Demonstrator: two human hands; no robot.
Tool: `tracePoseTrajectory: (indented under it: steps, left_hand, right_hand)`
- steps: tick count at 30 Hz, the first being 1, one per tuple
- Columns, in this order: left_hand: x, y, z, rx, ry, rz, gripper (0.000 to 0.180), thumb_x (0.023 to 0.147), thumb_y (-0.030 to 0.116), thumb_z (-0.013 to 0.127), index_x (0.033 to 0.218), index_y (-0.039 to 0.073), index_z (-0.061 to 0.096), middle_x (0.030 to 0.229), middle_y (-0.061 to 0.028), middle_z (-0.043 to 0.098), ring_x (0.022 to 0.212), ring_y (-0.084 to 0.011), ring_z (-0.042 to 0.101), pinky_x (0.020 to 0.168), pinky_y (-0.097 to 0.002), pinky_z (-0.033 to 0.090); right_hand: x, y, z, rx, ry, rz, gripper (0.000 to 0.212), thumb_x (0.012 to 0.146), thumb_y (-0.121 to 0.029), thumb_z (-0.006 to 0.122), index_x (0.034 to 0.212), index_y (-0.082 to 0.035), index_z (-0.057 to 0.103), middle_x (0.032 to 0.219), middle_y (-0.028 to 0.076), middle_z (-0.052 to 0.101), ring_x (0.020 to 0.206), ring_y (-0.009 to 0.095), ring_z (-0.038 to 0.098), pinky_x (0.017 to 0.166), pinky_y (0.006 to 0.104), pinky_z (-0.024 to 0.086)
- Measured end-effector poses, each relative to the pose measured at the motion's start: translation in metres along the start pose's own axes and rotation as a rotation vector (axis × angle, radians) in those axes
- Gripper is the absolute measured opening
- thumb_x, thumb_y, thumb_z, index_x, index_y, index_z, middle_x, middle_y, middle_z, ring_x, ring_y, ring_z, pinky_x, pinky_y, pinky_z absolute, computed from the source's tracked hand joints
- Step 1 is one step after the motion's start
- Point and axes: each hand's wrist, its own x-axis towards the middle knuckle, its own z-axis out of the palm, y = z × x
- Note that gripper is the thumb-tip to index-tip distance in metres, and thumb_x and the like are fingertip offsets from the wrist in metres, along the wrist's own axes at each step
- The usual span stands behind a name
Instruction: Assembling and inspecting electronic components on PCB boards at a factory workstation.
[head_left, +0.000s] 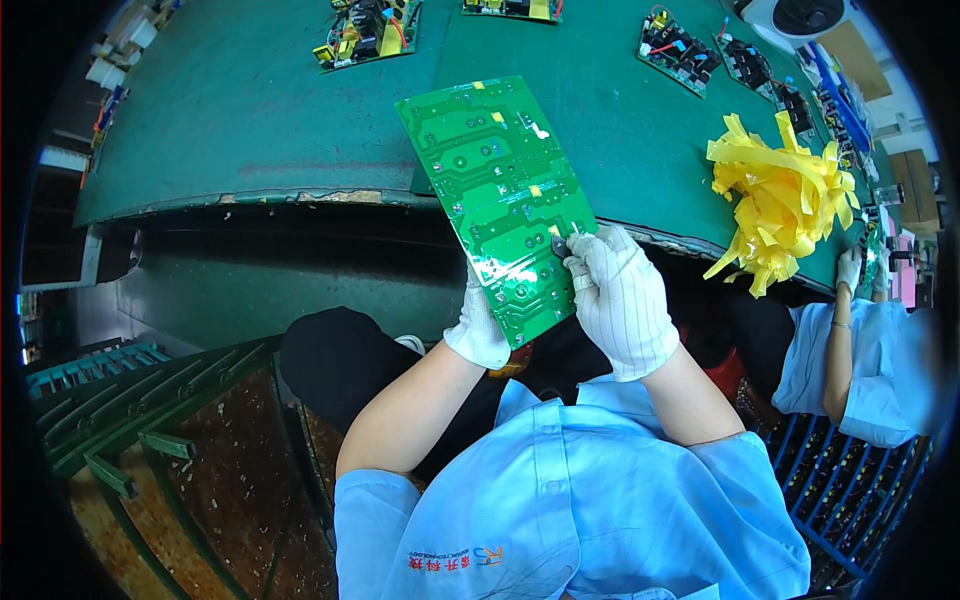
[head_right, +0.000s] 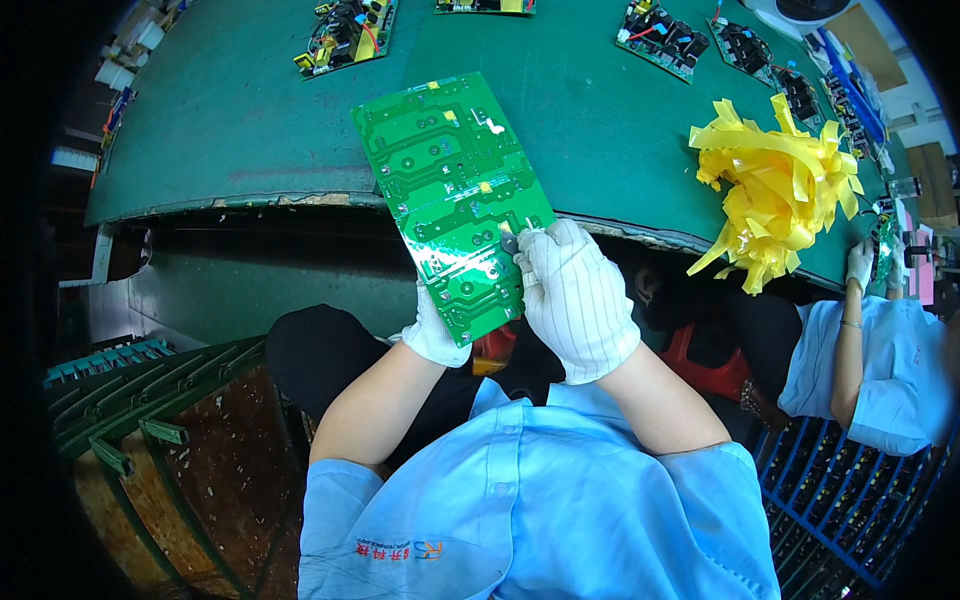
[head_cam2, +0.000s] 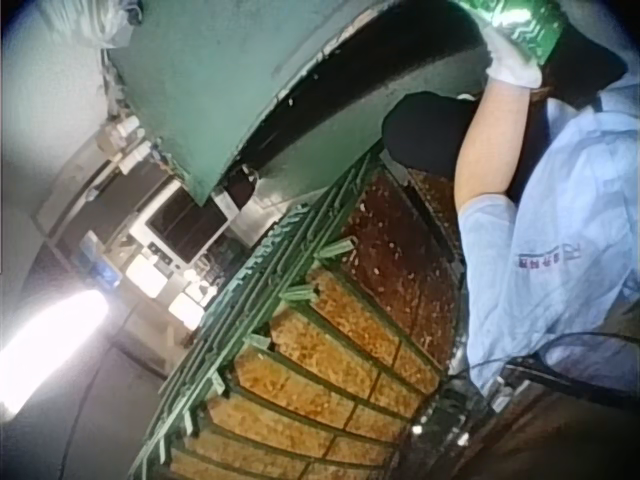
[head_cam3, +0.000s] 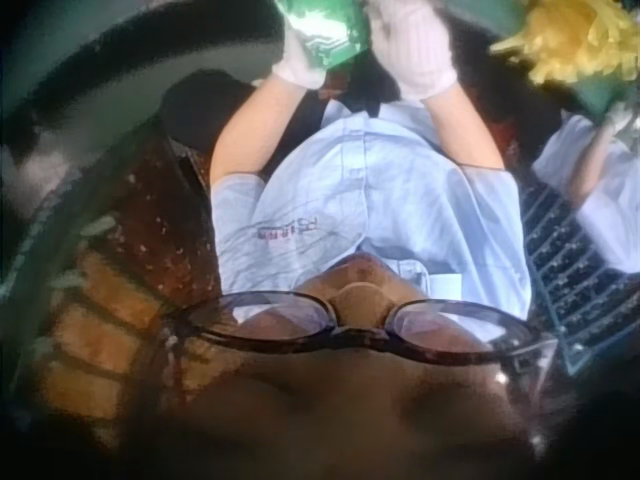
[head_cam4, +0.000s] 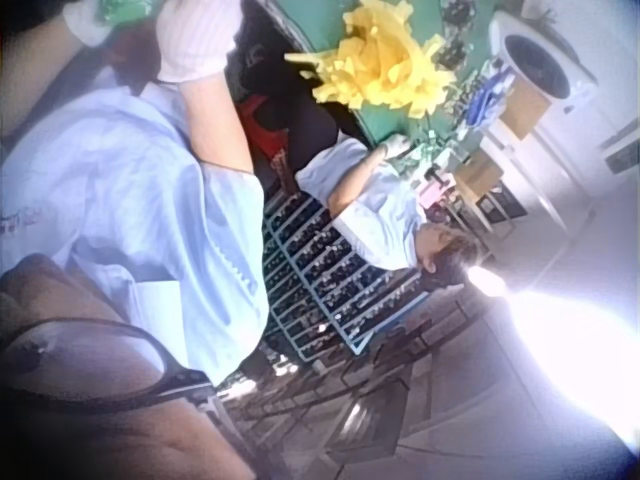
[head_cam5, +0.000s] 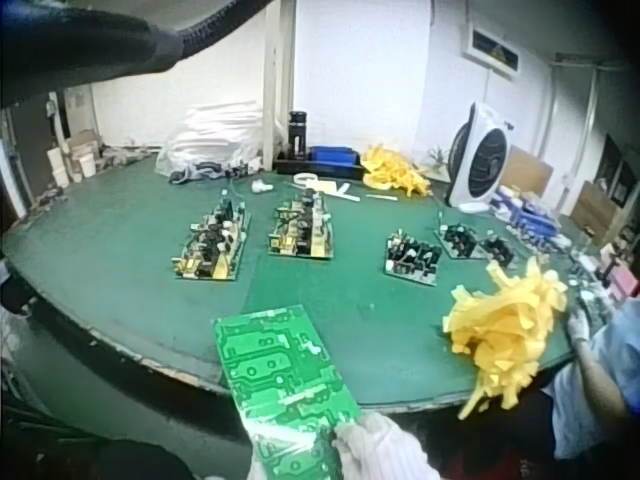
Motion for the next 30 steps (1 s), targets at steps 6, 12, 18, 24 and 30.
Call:
tracePoseTrajectory:
  steps: [6, 12, 18, 24, 30]
  left_hand:
    - [0.004, 0.000, -0.003, -0.149, -0.008, -0.013, 0.073, 0.094, 0.066, 0.042, 0.138, 0.008, 0.048, 0.126, -0.0131, 0.059, 0.110, -0.0286, 0.062, 0.094, -0.0458, 0.054]
    - [0.002, 0.001, 0.011, 0.003, 0.070, 0.000, 0.074, 0.095, 0.066, 0.041, 0.141, 0.009, 0.045, 0.132, -0.0142, 0.056, 0.116, -0.0291, 0.060, 0.098, -0.0475, 0.051]
    - [0.004, 0.003, 0.014, 0.068, 0.056, 0.022, 0.075, 0.095, 0.066, 0.039, 0.145, 0.009, 0.041, 0.139, -0.0154, 0.052, 0.123, -0.0299, 0.056, 0.104, -0.0486, 0.047]
    - [0.004, 0.006, 0.026, 0.090, 0.014, 0.018, 0.074, 0.097, 0.064, 0.037, 0.148, 0.011, 0.036, 0.144, -0.0150, 0.048, 0.128, -0.0292, 0.053, 0.107, -0.0476, 0.045]
    - [0.001, 0.004, 0.019, 0.083, 0.038, 0.010, 0.073, 0.096, 0.063, 0.039, 0.148, 0.012, 0.037, 0.144, -0.0132, 0.049, 0.128, -0.0280, 0.053, 0.107, -0.0480, 0.044]
  right_hand:
    - [0.002, 0.001, -0.004, 0.006, 0.036, -0.023, 0.034, 0.084, -0.001, 0.062, 0.118, -0.003, 0.060, 0.092, 0.014, 0.063, 0.081, 0.033, 0.062, 0.069, 0.0399, 0.051]
    - [0.007, 0.003, -0.006, 0.025, -0.131, -0.095, 0.037, 0.087, 0.003, 0.053, 0.123, -0.001, 0.058, 0.091, 0.014, 0.060, 0.081, 0.032, 0.060, 0.070, 0.0399, 0.051]
    - [0.015, 0.025, -0.007, 0.456, -0.114, 0.077, 0.030, 0.095, -0.003, 0.049, 0.123, 0.001, 0.059, 0.111, 0.020, 0.064, 0.101, 0.035, 0.063, 0.090, 0.0370, 0.050]
    - [0.042, 0.029, -0.014, 0.395, -0.070, 0.008, 0.031, 0.094, -0.003, 0.048, 0.123, 0.000, 0.059, 0.108, 0.019, 0.065, 0.099, 0.035, 0.062, 0.086, 0.0384, 0.050]
    - [0.053, 0.015, -0.005, 0.103, -0.131, -0.088, 0.034, 0.091, -0.004, 0.052, 0.124, -0.004, 0.059, 0.089, 0.016, 0.061, 0.076, 0.035, 0.062, 0.065, 0.0426, 0.051]
